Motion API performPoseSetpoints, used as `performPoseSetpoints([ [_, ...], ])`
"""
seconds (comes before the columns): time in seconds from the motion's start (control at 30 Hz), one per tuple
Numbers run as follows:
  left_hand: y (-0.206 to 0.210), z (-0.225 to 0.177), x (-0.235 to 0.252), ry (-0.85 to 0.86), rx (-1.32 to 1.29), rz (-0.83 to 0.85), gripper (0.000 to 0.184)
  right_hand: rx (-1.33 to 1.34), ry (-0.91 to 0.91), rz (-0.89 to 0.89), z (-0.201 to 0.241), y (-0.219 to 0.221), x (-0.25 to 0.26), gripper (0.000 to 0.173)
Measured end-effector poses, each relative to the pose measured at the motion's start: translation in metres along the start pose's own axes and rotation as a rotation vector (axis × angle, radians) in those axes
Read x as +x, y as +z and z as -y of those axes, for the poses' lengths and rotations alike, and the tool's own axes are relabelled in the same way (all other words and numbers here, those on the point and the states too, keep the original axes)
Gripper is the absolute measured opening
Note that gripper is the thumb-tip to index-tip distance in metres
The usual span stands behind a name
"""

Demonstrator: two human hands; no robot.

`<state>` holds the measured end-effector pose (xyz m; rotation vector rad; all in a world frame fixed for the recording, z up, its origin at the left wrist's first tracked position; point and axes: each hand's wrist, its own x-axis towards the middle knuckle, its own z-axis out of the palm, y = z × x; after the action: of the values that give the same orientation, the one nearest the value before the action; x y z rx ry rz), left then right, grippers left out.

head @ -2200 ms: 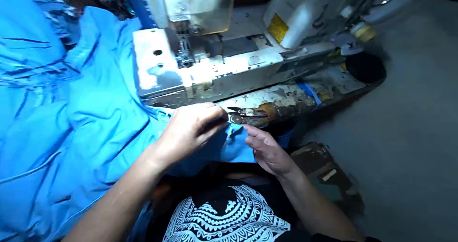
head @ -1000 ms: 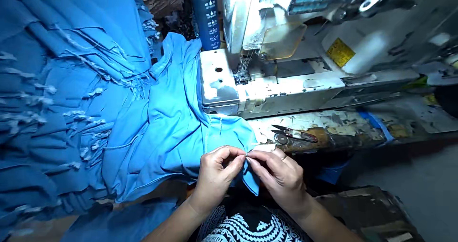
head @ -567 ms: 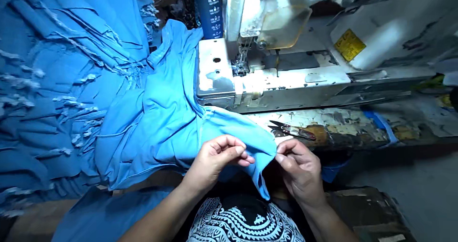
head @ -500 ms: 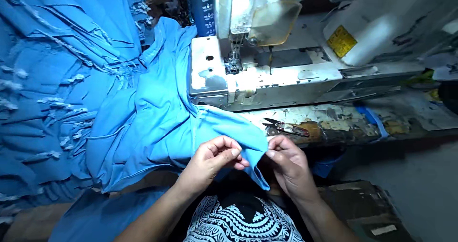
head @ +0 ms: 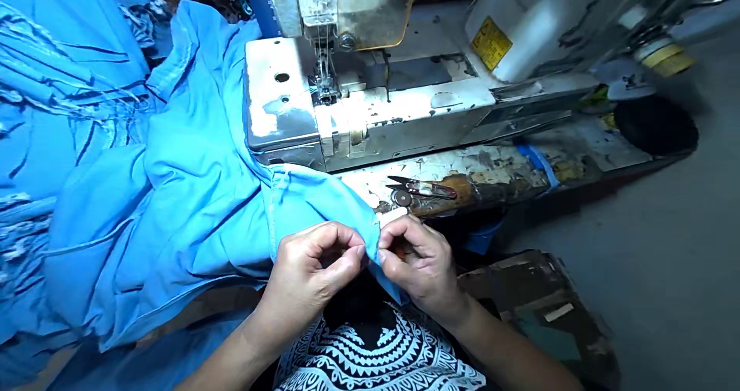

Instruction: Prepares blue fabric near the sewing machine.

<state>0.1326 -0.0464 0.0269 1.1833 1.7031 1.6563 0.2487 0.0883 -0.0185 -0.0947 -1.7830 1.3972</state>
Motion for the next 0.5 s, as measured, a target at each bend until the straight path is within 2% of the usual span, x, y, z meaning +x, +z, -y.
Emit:
performPoseSetpoints([
  [0.07, -0.006, -0.001, 0.000, -0.036, -0.106, 0.022, 0.011, 0.195, 0.111, -0.011, -0.001, -0.006, 0.001, 0.004],
  [0.13, -0.009, 0.001, -0.001, -0.032, -0.085, 0.008, 0.010, 0.330, 0.195, -0.024, -0.005, -0.010, 0.001, 0.007],
  [0.2, -0.006, 0.004, -0.004, 0.026, 0.040, -0.009, 0.009, 0.262, 0.174, 0.001, -0.004, -0.007, 0.001, 0.005],
  [0.27, -0.001, 0.008, -0.005, 0.131, 0.196, -0.007, 0.013, 0.086, 0.089, 0.039, -0.001, -0.001, 0.001, 0.005],
  [0.33, 0.002, 0.008, -0.003, 0.203, 0.238, -0.016, 0.014, 0.004, 0.028, 0.051, 0.000, 0.003, 0.001, 0.007],
  [0.4, 0.000, 0.004, -0.003, 0.183, 0.156, -0.007, 0.013, 0.083, 0.034, 0.067, 0.000, 0.004, 0.002, 0.007],
  [0.5, -0.008, -0.002, -0.008, 0.057, -0.038, 0.017, 0.007, 0.357, 0.189, 0.044, -0.008, 0.001, -0.003, 0.006],
])
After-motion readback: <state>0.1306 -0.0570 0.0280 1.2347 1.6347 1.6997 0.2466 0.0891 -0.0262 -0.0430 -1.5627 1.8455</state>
